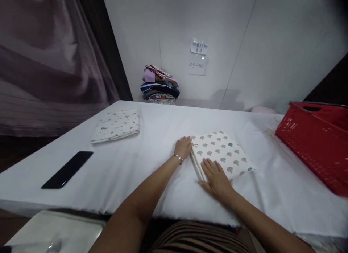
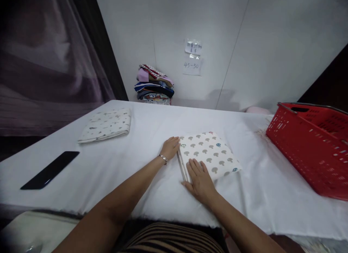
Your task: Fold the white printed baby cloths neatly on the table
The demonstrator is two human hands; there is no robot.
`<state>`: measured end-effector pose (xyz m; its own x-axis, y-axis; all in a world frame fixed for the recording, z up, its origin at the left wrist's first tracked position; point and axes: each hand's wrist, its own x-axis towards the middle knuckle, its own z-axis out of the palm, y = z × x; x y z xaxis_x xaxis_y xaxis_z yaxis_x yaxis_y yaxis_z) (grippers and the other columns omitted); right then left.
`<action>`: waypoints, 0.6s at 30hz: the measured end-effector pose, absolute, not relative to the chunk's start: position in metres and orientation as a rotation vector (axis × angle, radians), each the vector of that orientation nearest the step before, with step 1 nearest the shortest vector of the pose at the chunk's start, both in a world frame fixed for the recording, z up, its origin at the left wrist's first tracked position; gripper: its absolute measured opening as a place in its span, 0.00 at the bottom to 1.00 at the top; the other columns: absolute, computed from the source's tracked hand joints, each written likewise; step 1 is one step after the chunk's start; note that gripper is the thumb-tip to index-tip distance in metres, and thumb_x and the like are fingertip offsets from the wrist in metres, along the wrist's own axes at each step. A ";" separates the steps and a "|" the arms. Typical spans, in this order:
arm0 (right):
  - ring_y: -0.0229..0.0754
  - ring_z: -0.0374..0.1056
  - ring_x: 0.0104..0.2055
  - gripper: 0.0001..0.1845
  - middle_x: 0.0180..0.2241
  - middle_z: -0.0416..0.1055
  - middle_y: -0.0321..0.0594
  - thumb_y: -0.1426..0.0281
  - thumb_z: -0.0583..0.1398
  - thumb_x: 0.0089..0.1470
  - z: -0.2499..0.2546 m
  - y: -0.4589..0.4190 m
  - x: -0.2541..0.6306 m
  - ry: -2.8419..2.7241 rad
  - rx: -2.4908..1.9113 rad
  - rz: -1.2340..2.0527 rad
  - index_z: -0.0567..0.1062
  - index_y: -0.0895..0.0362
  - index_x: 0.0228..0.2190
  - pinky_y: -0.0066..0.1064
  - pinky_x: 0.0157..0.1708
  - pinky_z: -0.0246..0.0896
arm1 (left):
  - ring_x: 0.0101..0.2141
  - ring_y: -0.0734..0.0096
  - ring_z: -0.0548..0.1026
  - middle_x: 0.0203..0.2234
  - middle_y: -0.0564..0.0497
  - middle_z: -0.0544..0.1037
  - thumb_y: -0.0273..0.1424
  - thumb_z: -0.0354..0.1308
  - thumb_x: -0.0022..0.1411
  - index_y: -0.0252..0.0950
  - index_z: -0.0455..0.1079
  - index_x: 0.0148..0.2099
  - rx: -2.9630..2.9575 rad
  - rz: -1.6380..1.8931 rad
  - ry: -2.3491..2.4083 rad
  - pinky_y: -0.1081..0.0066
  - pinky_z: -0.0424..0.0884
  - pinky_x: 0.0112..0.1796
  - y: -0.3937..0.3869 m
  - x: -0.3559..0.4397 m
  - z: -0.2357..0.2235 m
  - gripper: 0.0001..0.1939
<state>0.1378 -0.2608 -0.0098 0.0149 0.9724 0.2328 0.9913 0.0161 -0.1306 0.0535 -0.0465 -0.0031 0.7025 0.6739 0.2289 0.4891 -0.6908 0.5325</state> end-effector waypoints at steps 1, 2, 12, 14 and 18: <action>0.53 0.46 0.63 0.32 0.60 0.54 0.50 0.55 0.50 0.58 -0.009 -0.262 0.136 -2.029 -2.024 -0.136 0.58 0.59 0.58 0.51 0.59 0.41 | 0.55 0.65 0.62 0.52 0.49 0.70 0.31 0.48 0.62 0.39 0.70 0.48 2.441 0.623 0.914 0.62 0.55 0.56 -0.042 0.054 -0.002 0.14; 0.52 0.48 0.62 0.31 0.59 0.56 0.49 0.56 0.50 0.59 -0.008 -0.263 0.136 -2.019 -2.009 -0.149 0.59 0.59 0.58 0.50 0.58 0.43 | 0.52 0.66 0.65 0.49 0.48 0.73 0.30 0.48 0.61 0.37 0.71 0.45 2.404 0.670 0.941 0.65 0.58 0.54 -0.038 0.054 -0.001 0.13; 0.44 0.64 0.35 0.12 0.31 0.69 0.42 0.63 0.52 0.57 0.024 -0.245 0.130 -1.844 -2.257 -0.037 0.72 0.57 0.35 0.32 0.33 0.57 | 0.22 0.74 0.65 0.17 0.56 0.69 0.47 0.54 0.54 0.36 0.68 0.23 2.008 0.446 1.031 0.74 0.58 0.25 -0.050 0.050 0.006 0.19; 0.45 0.64 0.35 0.12 0.32 0.69 0.42 0.63 0.54 0.56 0.026 -0.239 0.126 -1.861 -2.351 -0.048 0.71 0.57 0.34 0.32 0.32 0.55 | 0.20 0.74 0.64 0.15 0.56 0.67 0.50 0.54 0.51 0.36 0.67 0.21 2.015 0.364 1.039 0.73 0.56 0.23 -0.051 0.052 0.006 0.22; 0.44 0.65 0.36 0.09 0.34 0.70 0.43 0.67 0.52 0.57 0.029 -0.231 0.121 -1.855 -2.459 0.004 0.70 0.58 0.33 0.31 0.29 0.51 | 0.20 0.74 0.63 0.15 0.55 0.66 0.49 0.56 0.50 0.36 0.66 0.20 2.025 0.313 1.082 0.73 0.55 0.23 -0.048 0.056 0.004 0.21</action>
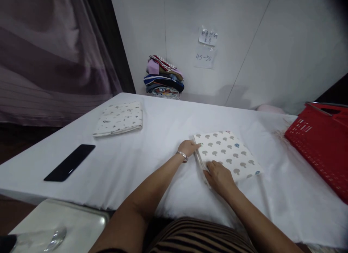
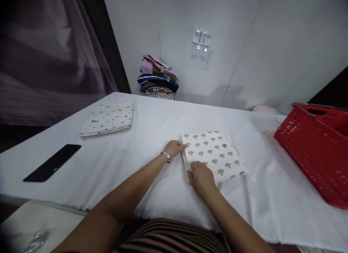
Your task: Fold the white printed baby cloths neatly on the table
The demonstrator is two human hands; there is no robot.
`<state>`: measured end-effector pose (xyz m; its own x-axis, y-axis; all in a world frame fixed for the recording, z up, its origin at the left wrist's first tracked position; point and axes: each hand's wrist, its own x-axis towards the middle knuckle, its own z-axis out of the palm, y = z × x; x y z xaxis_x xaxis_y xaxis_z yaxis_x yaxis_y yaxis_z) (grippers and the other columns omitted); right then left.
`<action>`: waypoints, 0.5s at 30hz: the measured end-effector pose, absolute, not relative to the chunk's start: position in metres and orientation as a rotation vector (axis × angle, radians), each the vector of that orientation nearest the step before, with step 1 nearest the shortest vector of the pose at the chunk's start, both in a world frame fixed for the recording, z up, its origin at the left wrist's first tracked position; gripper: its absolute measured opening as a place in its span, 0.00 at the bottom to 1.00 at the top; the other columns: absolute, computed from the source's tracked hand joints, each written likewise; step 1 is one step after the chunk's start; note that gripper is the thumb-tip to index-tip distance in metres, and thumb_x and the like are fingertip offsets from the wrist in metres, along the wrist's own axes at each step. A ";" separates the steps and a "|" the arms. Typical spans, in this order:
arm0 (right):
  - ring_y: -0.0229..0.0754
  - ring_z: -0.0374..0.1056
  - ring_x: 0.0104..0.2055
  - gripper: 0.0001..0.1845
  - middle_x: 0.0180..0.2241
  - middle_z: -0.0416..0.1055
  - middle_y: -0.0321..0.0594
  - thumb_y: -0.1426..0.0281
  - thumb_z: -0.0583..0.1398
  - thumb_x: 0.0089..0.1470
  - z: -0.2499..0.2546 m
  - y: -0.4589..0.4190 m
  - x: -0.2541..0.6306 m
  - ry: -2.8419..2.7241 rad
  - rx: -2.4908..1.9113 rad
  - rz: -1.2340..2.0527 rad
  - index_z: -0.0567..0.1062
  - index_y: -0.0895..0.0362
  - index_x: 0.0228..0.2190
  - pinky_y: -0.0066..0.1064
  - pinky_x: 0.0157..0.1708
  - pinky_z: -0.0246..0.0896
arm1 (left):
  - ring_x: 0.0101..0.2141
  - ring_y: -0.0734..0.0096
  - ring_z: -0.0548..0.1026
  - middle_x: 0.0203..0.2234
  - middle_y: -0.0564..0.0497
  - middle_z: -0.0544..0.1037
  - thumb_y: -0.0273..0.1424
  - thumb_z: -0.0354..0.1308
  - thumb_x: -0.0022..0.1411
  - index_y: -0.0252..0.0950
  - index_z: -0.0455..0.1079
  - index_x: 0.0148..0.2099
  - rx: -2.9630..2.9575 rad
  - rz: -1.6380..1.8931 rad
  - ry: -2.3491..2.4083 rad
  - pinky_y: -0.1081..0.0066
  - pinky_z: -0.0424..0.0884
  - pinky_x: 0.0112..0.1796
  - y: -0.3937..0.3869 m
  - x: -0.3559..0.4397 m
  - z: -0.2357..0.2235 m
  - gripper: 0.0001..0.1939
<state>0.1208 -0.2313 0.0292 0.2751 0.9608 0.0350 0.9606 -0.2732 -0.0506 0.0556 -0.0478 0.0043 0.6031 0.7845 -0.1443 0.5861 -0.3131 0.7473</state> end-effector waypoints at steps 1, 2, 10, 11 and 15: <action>0.43 0.66 0.36 0.08 0.34 0.70 0.42 0.68 0.52 0.57 0.030 -0.230 0.120 -1.845 -2.474 0.037 0.70 0.57 0.33 0.30 0.28 0.50 | 0.20 0.74 0.64 0.15 0.55 0.67 0.48 0.57 0.50 0.36 0.66 0.20 2.008 0.324 1.069 0.73 0.55 0.23 -0.047 0.056 0.004 0.20; 0.43 0.66 0.36 0.08 0.33 0.70 0.41 0.69 0.51 0.57 0.032 -0.229 0.120 -1.836 -2.483 0.071 0.69 0.57 0.33 0.30 0.28 0.49 | 0.21 0.75 0.64 0.16 0.55 0.68 0.45 0.58 0.50 0.36 0.67 0.21 1.983 0.342 1.048 0.73 0.56 0.23 -0.047 0.057 0.003 0.18; 0.39 0.67 0.32 0.08 0.34 0.70 0.38 0.71 0.49 0.58 0.024 -0.229 0.115 -1.816 -2.412 0.129 0.68 0.56 0.33 0.28 0.26 0.48 | 0.22 0.75 0.66 0.18 0.56 0.70 0.38 0.57 0.52 0.35 0.69 0.24 1.889 0.396 1.036 0.74 0.57 0.24 -0.044 0.052 -0.008 0.12; 0.40 0.67 0.33 0.08 0.34 0.70 0.39 0.71 0.49 0.58 0.021 -0.229 0.114 -1.829 -2.408 0.107 0.67 0.56 0.33 0.28 0.25 0.48 | 0.22 0.75 0.67 0.18 0.56 0.70 0.38 0.56 0.52 0.36 0.69 0.24 1.904 0.392 1.040 0.74 0.57 0.24 -0.044 0.052 -0.008 0.12; 0.41 0.67 0.33 0.05 0.34 0.69 0.39 0.71 0.51 0.57 0.014 -0.228 0.109 -1.884 -2.425 0.001 0.67 0.56 0.34 0.29 0.23 0.48 | 0.24 0.73 0.68 0.19 0.55 0.72 0.38 0.56 0.53 0.36 0.69 0.23 1.940 0.354 1.013 0.74 0.58 0.25 -0.042 0.050 -0.008 0.12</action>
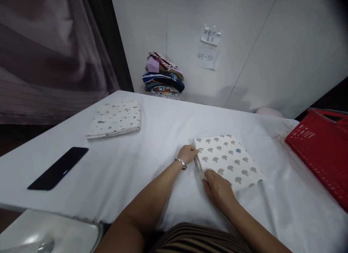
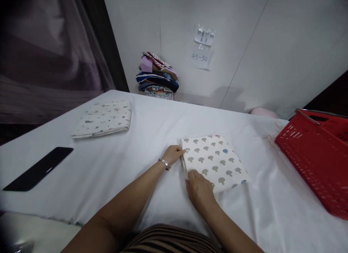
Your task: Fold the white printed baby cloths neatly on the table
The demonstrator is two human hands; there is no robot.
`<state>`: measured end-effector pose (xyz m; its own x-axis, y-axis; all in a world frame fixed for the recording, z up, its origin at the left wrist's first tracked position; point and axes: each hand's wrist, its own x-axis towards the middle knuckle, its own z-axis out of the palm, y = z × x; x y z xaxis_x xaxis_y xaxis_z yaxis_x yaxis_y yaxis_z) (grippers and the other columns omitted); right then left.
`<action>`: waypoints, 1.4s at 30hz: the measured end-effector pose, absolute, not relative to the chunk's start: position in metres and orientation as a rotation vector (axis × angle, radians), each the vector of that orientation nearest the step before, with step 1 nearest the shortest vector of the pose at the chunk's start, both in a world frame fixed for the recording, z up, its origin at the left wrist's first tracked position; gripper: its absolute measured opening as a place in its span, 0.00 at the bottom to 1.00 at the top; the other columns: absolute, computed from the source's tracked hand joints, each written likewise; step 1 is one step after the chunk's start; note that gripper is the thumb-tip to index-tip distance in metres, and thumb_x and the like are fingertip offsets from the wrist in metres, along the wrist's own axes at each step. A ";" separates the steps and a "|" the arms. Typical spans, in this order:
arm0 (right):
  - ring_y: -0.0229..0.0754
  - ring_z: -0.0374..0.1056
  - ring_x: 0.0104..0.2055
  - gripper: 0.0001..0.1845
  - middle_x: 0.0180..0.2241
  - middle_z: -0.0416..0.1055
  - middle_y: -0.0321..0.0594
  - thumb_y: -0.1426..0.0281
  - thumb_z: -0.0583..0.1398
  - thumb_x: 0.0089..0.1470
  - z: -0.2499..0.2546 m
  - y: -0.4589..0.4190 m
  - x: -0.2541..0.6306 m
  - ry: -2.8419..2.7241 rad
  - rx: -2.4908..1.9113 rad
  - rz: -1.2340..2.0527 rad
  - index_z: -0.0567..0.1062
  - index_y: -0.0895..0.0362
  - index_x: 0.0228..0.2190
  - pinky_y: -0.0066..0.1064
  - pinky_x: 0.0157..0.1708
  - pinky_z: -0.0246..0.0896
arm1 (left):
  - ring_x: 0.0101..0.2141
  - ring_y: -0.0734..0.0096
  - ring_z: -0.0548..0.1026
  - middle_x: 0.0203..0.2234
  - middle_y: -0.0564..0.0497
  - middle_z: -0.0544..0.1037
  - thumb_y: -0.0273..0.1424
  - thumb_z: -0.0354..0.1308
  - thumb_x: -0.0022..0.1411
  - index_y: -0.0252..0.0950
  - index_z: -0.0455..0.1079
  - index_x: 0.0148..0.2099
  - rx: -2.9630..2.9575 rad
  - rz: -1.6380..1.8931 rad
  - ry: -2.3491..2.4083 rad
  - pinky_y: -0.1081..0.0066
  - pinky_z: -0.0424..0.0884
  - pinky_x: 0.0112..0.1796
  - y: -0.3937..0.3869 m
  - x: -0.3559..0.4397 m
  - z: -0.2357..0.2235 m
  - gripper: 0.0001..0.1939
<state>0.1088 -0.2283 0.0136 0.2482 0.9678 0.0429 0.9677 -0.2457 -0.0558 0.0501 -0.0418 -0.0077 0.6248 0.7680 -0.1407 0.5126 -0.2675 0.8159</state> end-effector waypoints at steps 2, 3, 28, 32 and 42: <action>0.40 0.67 0.32 0.05 0.33 0.69 0.38 0.72 0.51 0.57 0.011 -0.227 0.108 -1.895 -2.438 -0.043 0.67 0.56 0.32 0.29 0.22 0.49 | 0.24 0.72 0.69 0.20 0.54 0.72 0.38 0.55 0.54 0.36 0.68 0.23 1.953 0.320 1.013 0.73 0.60 0.26 -0.042 0.049 -0.004 0.13; 0.40 0.67 0.31 0.05 0.33 0.69 0.38 0.72 0.51 0.57 0.010 -0.227 0.107 -1.900 -2.438 -0.063 0.67 0.55 0.32 0.28 0.22 0.49 | 0.25 0.71 0.70 0.21 0.54 0.73 0.39 0.55 0.55 0.36 0.69 0.24 1.973 0.320 1.034 0.73 0.61 0.27 -0.042 0.049 -0.002 0.13; 0.42 0.62 0.33 0.08 0.31 0.68 0.37 0.75 0.52 0.54 -0.008 -0.234 0.101 -2.086 -2.153 -0.192 0.70 0.53 0.28 0.33 0.30 0.55 | 0.62 0.62 0.49 0.64 0.49 0.49 0.42 0.35 0.66 0.40 0.47 0.65 2.589 0.199 0.935 0.52 0.46 0.59 -0.033 0.081 -0.012 0.28; 0.41 0.61 0.32 0.07 0.31 0.68 0.36 0.74 0.54 0.54 -0.003 -0.231 0.102 -2.100 -2.152 -0.217 0.70 0.55 0.28 0.32 0.30 0.53 | 0.63 0.53 0.42 0.65 0.45 0.44 0.42 0.40 0.64 0.36 0.49 0.65 2.732 0.179 1.024 0.46 0.44 0.58 -0.044 0.091 0.012 0.30; 0.39 0.63 0.33 0.09 0.30 0.70 0.35 0.72 0.52 0.53 0.012 -0.240 0.109 -2.001 -1.932 -0.005 0.71 0.54 0.30 0.30 0.35 0.57 | 0.63 0.58 0.44 0.64 0.46 0.48 0.47 0.38 0.64 0.35 0.51 0.64 2.890 0.207 0.724 0.52 0.40 0.60 -0.058 0.105 -0.002 0.32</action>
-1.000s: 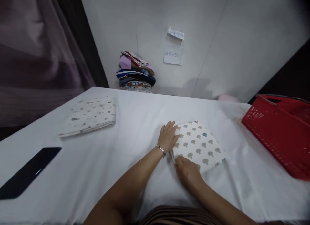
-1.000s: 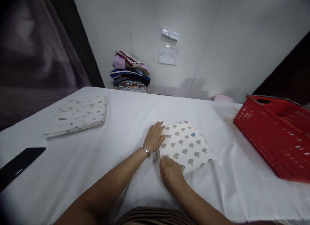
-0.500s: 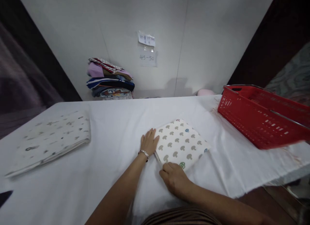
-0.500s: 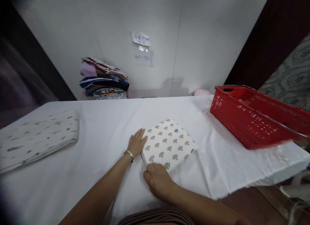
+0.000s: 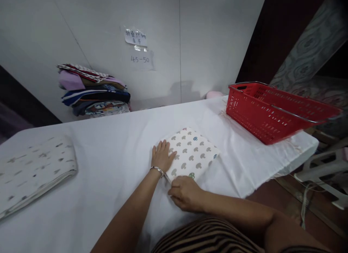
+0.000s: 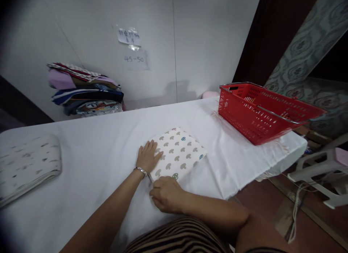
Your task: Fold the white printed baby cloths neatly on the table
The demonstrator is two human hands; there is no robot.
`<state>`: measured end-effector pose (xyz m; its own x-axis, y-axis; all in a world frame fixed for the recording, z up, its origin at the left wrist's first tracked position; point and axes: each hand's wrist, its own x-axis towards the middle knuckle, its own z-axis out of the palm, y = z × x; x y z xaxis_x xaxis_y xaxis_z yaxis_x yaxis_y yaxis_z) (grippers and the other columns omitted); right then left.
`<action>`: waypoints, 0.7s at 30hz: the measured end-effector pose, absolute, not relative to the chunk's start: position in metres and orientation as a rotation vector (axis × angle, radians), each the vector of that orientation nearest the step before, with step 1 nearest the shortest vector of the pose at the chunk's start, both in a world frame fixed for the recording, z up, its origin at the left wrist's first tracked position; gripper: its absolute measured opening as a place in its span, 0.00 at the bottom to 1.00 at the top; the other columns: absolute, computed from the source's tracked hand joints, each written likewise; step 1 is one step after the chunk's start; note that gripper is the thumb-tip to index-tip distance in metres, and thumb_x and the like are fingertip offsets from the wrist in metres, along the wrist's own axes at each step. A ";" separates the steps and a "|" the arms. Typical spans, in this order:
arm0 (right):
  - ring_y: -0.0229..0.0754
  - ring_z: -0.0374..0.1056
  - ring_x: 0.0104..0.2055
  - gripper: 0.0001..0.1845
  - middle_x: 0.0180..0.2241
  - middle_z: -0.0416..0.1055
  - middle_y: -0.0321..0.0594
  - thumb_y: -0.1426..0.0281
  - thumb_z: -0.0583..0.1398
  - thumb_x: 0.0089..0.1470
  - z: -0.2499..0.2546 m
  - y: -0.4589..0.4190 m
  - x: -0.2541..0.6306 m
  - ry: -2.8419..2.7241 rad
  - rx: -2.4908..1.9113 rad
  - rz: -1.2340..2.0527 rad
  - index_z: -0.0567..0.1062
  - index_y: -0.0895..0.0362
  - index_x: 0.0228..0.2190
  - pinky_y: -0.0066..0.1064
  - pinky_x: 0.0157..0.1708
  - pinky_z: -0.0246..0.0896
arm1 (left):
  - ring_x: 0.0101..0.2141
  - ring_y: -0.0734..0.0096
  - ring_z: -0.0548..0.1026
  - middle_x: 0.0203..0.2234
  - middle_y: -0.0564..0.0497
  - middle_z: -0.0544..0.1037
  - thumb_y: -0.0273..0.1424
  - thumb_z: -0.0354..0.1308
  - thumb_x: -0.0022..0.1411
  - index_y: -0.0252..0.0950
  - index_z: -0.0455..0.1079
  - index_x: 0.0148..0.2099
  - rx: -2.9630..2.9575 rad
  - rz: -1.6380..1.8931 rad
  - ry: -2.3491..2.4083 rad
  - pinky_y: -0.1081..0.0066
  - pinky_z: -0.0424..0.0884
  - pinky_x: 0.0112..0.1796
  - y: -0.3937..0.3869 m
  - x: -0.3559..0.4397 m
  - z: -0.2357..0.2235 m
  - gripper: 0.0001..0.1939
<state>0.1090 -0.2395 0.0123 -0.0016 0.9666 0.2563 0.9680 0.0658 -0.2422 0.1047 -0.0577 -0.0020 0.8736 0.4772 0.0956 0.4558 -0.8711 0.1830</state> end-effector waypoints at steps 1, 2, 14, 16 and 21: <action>0.38 0.64 0.34 0.10 0.31 0.71 0.35 0.72 0.51 0.54 0.020 -0.243 0.116 -1.971 -1.858 0.049 0.72 0.54 0.32 0.29 0.37 0.58 | 0.63 0.58 0.44 0.64 0.46 0.48 0.47 0.38 0.64 0.35 0.51 0.64 2.890 0.211 0.723 0.53 0.40 0.60 -0.057 0.104 -0.003 0.32; 0.37 0.65 0.36 0.11 0.33 0.71 0.36 0.72 0.50 0.54 0.028 -0.247 0.125 -1.932 -1.798 0.080 0.72 0.55 0.35 0.28 0.39 0.59 | 0.63 0.58 0.44 0.64 0.46 0.48 0.47 0.38 0.63 0.36 0.51 0.64 2.890 0.211 0.722 0.53 0.40 0.60 -0.056 0.104 -0.004 0.32; 0.53 0.37 0.65 0.34 0.63 0.44 0.50 0.52 0.43 0.60 0.008 -0.269 0.218 -1.632 -2.506 0.167 0.55 0.60 0.60 0.51 0.60 0.34 | 0.63 0.59 0.43 0.64 0.48 0.48 0.49 0.39 0.63 0.37 0.50 0.64 2.847 0.238 0.703 0.53 0.40 0.60 -0.053 0.102 -0.008 0.33; 0.52 0.38 0.65 0.35 0.63 0.45 0.49 0.51 0.42 0.59 0.015 -0.265 0.220 -1.649 -2.489 0.222 0.55 0.58 0.60 0.51 0.60 0.35 | 0.63 0.59 0.43 0.65 0.48 0.47 0.49 0.40 0.62 0.37 0.50 0.64 2.815 0.148 0.713 0.52 0.40 0.60 -0.055 0.103 0.000 0.33; 0.48 0.32 0.66 0.35 0.65 0.40 0.47 0.51 0.42 0.59 0.041 -0.219 0.239 -1.667 -2.462 0.065 0.53 0.58 0.61 0.48 0.61 0.31 | 0.64 0.56 0.40 0.65 0.43 0.45 0.52 0.40 0.61 0.33 0.51 0.64 2.802 0.144 0.832 0.51 0.37 0.60 -0.065 0.107 0.013 0.37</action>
<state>0.2386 -0.2191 0.0407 0.3751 0.9252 0.0580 0.9179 -0.3620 -0.1625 0.1066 -0.0645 0.0132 0.8355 0.5485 0.0325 0.5275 -0.8173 0.2319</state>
